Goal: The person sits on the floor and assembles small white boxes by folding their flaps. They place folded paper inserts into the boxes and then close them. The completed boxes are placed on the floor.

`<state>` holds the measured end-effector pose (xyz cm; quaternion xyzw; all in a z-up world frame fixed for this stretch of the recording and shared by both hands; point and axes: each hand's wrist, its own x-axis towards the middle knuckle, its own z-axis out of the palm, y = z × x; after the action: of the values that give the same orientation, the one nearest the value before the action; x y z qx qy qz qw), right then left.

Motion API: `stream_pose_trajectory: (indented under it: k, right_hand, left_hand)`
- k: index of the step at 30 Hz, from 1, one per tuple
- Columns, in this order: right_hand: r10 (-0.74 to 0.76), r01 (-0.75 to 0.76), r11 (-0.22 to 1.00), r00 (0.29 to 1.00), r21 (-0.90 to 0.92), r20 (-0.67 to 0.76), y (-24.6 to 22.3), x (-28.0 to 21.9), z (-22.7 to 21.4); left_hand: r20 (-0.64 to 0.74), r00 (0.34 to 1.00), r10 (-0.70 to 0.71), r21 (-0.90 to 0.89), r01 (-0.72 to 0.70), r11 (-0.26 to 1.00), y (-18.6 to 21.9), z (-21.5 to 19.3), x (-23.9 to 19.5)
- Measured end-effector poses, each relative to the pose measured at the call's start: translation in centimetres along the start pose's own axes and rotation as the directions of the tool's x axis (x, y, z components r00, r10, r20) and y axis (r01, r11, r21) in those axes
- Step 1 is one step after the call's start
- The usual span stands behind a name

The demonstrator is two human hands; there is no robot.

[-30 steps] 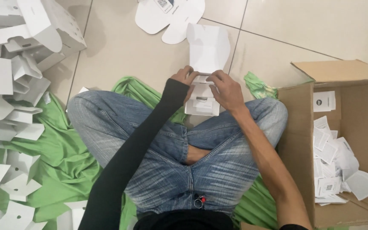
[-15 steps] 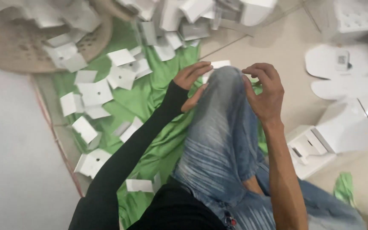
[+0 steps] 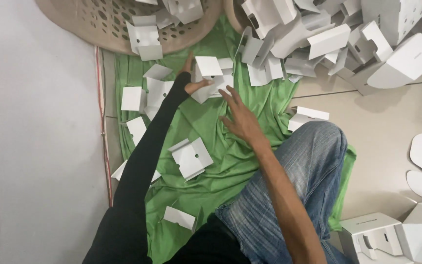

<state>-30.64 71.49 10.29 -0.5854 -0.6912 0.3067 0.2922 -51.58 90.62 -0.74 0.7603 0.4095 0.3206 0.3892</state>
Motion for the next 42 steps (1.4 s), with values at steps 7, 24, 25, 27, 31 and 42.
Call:
stream_pose_trajectory:
  k: [7,24,25,27,31,42]
  right_hand:
    - [0.205,-0.196,0.976,0.975,0.095,-0.089,0.8,-3.0,-1.4]
    - [0.510,-0.223,0.832,0.665,0.508,-0.545,-1.3,-42.7,-13.6]
    - [0.541,-0.242,0.820,0.623,0.519,-0.565,-1.6,-44.7,-13.6]
    - [0.540,-0.130,0.808,0.554,0.574,-0.634,-1.7,-48.2,-13.7]
    - [0.592,-0.227,0.802,0.435,0.553,-0.679,1.0,-54.0,-13.1]
    - [0.785,-0.537,0.608,0.300,0.584,-0.542,7.7,-55.0,-14.3]
  left_hand:
    - [0.055,0.996,0.070,0.471,-0.088,0.878,10.8,-0.2,-5.7]
    - [0.784,0.249,0.568,-0.539,-0.181,0.823,33.4,20.5,-9.5]
    - [0.790,0.199,0.580,-0.557,-0.164,0.814,34.4,22.8,-10.2]
    - [0.798,0.163,0.580,-0.577,-0.073,0.814,36.4,27.1,-11.6]
    - [0.796,0.102,0.597,-0.600,-0.005,0.800,37.2,36.0,-13.7]
    - [0.829,0.011,0.560,-0.526,-0.327,0.785,38.5,45.0,-12.3]
